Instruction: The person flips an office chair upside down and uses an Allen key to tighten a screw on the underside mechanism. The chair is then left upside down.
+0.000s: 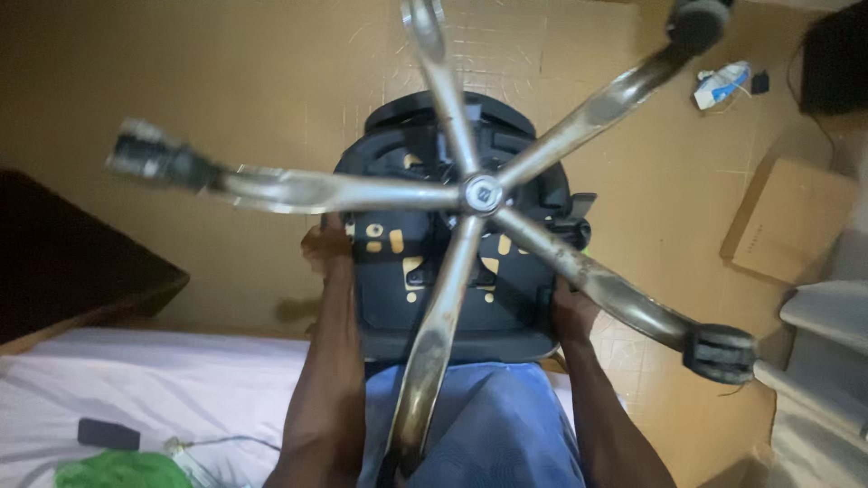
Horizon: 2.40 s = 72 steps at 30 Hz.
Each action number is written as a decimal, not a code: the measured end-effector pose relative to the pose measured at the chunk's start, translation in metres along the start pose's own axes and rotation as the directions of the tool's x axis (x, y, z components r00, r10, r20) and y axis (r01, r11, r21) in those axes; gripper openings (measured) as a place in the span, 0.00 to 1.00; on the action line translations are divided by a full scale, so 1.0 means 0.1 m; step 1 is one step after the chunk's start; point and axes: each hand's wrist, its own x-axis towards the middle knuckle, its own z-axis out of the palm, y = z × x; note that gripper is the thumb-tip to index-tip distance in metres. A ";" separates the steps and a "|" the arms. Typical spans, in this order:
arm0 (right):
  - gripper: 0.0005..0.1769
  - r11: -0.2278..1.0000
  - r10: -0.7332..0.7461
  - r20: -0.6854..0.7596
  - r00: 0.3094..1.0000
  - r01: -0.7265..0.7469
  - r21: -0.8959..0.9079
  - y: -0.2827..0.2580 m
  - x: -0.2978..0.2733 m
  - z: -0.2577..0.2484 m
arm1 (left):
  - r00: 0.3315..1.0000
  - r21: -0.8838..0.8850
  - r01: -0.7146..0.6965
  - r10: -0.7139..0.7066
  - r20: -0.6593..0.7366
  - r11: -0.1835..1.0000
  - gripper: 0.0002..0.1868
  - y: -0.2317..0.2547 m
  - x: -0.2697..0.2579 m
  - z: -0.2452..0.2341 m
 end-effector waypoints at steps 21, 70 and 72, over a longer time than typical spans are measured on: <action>0.20 0.560 0.415 0.411 0.812 -0.584 0.588 0.19 -0.02 0.29 | 0.737 0.121 -0.425 0.265 0.621 0.897 0.50 -0.60 0.28 0.08; 0.23 0.640 0.380 0.371 0.847 -0.531 0.555 0.35 -0.15 0.46 | 0.896 0.172 -0.344 0.267 0.355 0.923 0.44 0.00 -0.54 -0.08; 0.22 0.645 0.368 0.356 0.859 -0.512 0.567 0.31 -0.16 0.51 | 0.883 0.096 -0.360 0.306 0.356 0.928 0.43 -0.08 -0.39 -0.04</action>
